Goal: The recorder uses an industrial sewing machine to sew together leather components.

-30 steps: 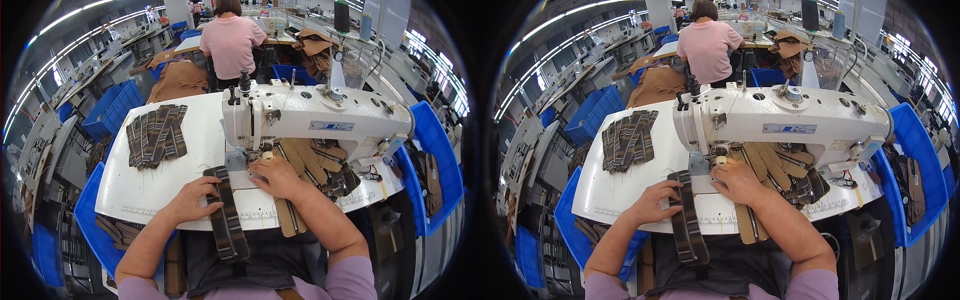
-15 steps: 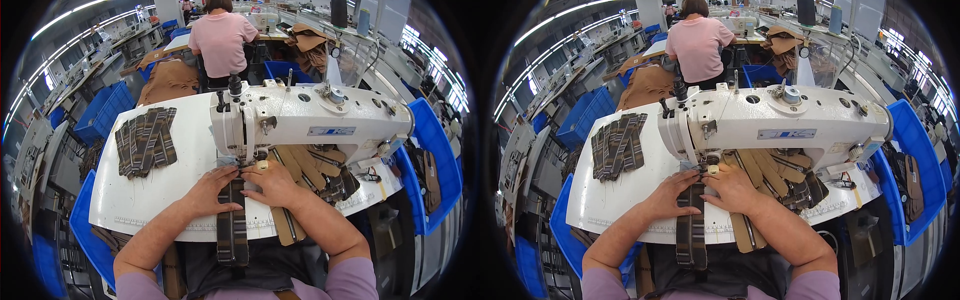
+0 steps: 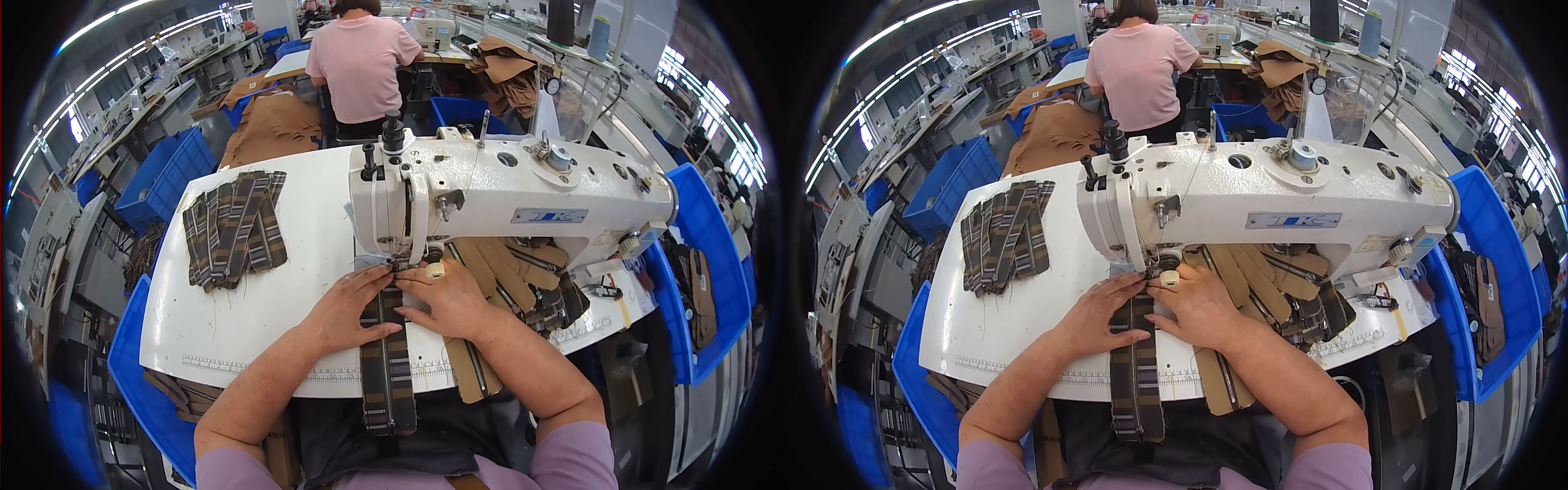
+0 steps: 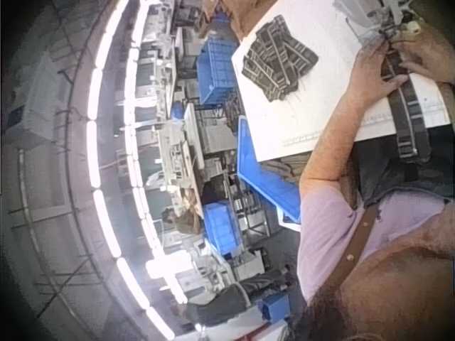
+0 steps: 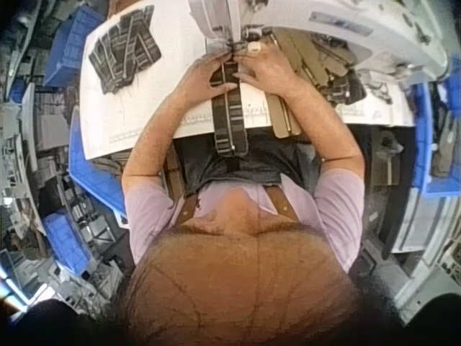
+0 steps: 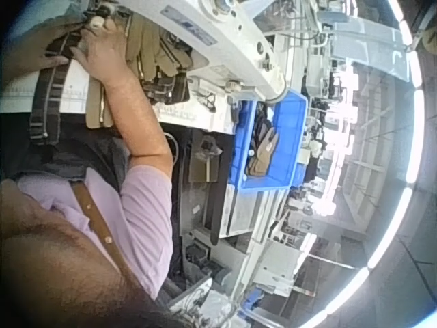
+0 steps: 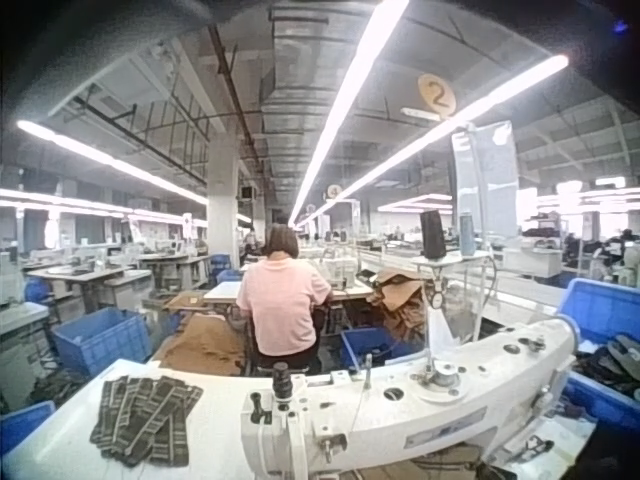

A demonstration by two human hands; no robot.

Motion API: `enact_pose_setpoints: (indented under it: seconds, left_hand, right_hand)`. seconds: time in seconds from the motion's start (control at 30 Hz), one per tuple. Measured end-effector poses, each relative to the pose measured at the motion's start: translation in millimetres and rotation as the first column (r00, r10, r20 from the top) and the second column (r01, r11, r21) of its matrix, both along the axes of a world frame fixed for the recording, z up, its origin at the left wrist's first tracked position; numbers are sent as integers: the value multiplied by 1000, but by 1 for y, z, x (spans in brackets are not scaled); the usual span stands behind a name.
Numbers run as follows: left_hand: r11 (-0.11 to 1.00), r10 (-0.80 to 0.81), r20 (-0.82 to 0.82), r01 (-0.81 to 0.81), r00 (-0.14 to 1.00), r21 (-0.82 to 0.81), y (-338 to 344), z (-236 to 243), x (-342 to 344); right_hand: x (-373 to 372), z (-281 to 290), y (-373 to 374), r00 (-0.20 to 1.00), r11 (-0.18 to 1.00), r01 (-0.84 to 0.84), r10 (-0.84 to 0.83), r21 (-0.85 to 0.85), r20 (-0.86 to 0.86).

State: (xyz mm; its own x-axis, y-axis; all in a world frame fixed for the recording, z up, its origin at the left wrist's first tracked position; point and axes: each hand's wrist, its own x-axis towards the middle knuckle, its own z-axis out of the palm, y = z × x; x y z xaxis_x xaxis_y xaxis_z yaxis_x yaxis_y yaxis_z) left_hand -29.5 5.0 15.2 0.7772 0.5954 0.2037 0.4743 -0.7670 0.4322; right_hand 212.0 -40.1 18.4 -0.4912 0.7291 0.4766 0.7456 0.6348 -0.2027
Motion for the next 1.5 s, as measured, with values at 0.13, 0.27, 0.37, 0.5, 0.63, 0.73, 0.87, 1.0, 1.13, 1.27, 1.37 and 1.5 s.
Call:
enact_pose_setpoints:
  seconds: [0.13,0.27,0.37,0.5,0.63,0.73,0.87,1.0,1.13,1.27,1.37,1.5]
  left_hand:
    - [1000,9,-28,-10,1000,-11,0,1,2]
    - [1000,-7,-18,7,1000,22,1,-2,0]
    - [991,21,-76,-11,997,135,-4,5,4]
    - [973,46,-122,-17,992,230,-8,6,6]
    - [984,30,-91,-13,995,178,-8,5,5]
    - [983,28,-56,-17,998,185,-10,5,6]
    - [980,35,-79,-19,996,196,-10,5,6]
    - [981,37,-80,-21,996,192,-10,6,5]
    - [984,17,-36,-11,999,181,-8,4,5]
    - [982,-8,50,-2,999,191,-7,1,4]
    - [987,3,71,-15,997,160,-7,-1,5]
    - [987,11,78,-23,997,159,-8,-2,6]
  right_hand:
    - [1,-4,2,999,998,-11,13,65,-33]
    - [-1,-3,0,999,997,-9,12,79,-37]
    - [0,-1,-1,1000,997,-2,5,77,-31]
    - [2,-2,-1,999,999,-7,9,53,-41]
    - [1,-2,-2,999,997,0,3,73,-39]
    - [1,-2,-3,999,996,5,-2,85,-35]
    - [1,-3,-3,999,996,5,-1,84,-44]
    - [0,2,-4,1000,999,30,-30,21,-7]
    - [1,0,-4,1000,999,23,-23,24,-10]
    - [1,1,-3,1000,1000,26,-26,4,-15]
    - [1,0,-4,999,999,30,-31,-9,-19]
    - [0,2,-5,999,999,41,-41,-32,8]
